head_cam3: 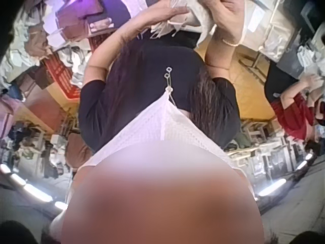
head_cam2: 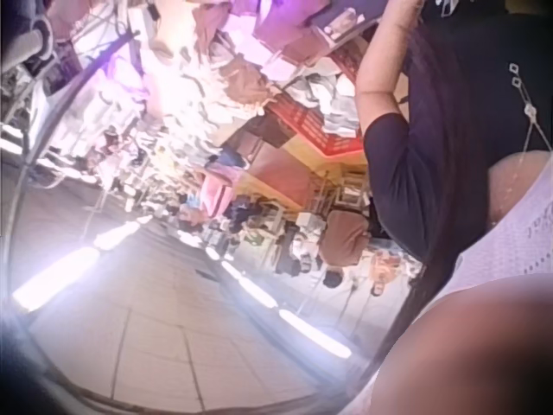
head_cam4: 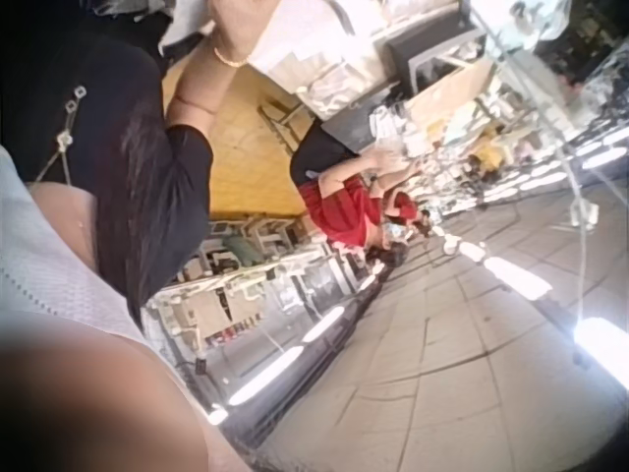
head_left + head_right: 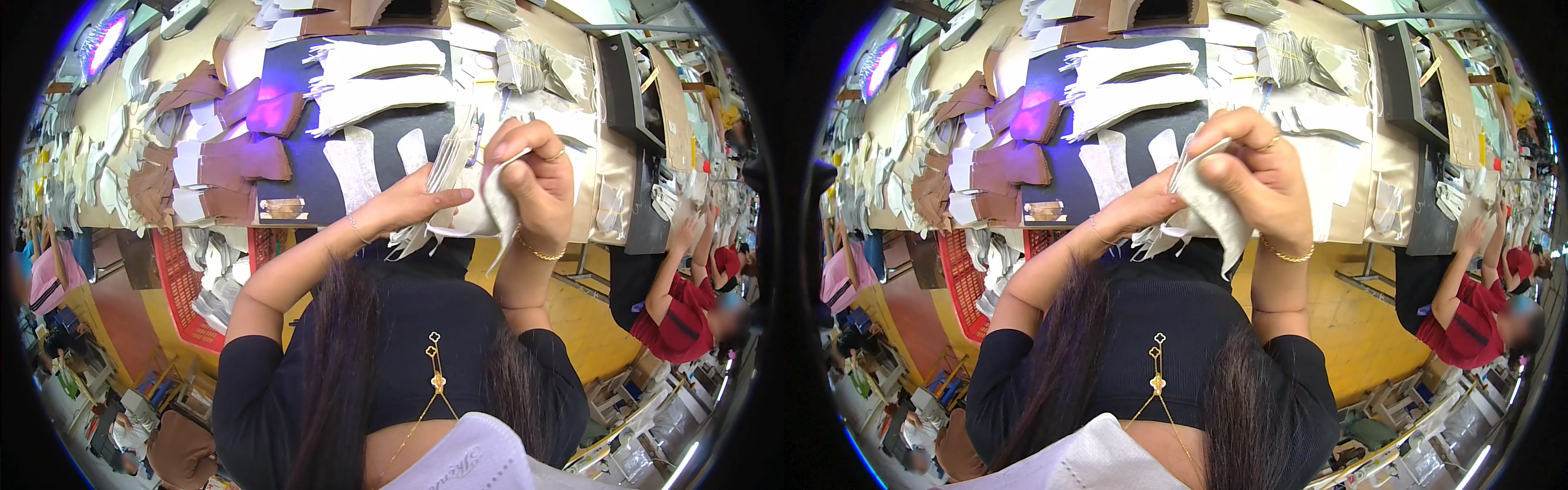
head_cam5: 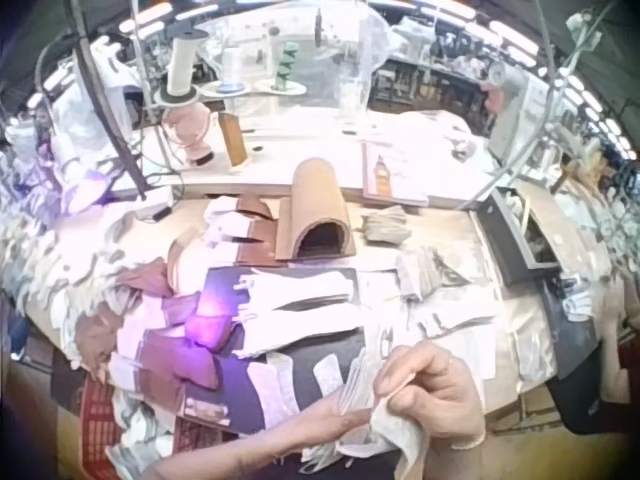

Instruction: The person sorts and stacks small fabric pieces on a worktable, separating them into piles by color and type. They handle the pieces by hand, occasionally using a small tool to mark or adjust them, and place the sorted stacks back on the table.

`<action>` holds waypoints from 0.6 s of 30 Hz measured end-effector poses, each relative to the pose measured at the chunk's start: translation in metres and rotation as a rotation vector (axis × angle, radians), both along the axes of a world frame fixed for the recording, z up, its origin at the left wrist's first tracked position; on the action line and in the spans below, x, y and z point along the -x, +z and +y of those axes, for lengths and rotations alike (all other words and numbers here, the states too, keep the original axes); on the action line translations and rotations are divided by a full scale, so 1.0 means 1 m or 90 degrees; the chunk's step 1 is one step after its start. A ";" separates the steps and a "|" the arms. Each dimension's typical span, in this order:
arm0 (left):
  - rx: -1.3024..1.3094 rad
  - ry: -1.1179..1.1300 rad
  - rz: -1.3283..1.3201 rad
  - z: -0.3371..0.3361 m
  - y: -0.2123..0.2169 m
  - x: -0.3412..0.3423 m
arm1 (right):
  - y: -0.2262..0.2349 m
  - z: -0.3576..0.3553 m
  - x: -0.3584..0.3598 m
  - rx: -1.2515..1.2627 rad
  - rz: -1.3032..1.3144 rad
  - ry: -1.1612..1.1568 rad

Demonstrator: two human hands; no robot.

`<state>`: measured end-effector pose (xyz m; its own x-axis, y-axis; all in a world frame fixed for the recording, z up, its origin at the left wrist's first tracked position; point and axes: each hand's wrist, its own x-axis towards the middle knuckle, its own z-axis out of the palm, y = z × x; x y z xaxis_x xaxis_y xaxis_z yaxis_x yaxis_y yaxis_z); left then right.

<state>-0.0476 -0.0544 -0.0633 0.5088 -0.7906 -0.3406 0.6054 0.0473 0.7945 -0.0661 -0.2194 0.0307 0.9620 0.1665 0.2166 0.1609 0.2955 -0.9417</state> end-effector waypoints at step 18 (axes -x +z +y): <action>-0.069 0.466 -0.021 0.124 0.036 0.008 | -0.063 0.026 -0.020 0.517 0.127 -0.102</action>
<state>-0.0561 0.0700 -0.0272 0.9040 -0.2086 -0.3732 0.4253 0.3502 0.8346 -0.0461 -0.1936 -0.0323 0.9947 0.0551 -0.0868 -0.0481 -0.4965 -0.8667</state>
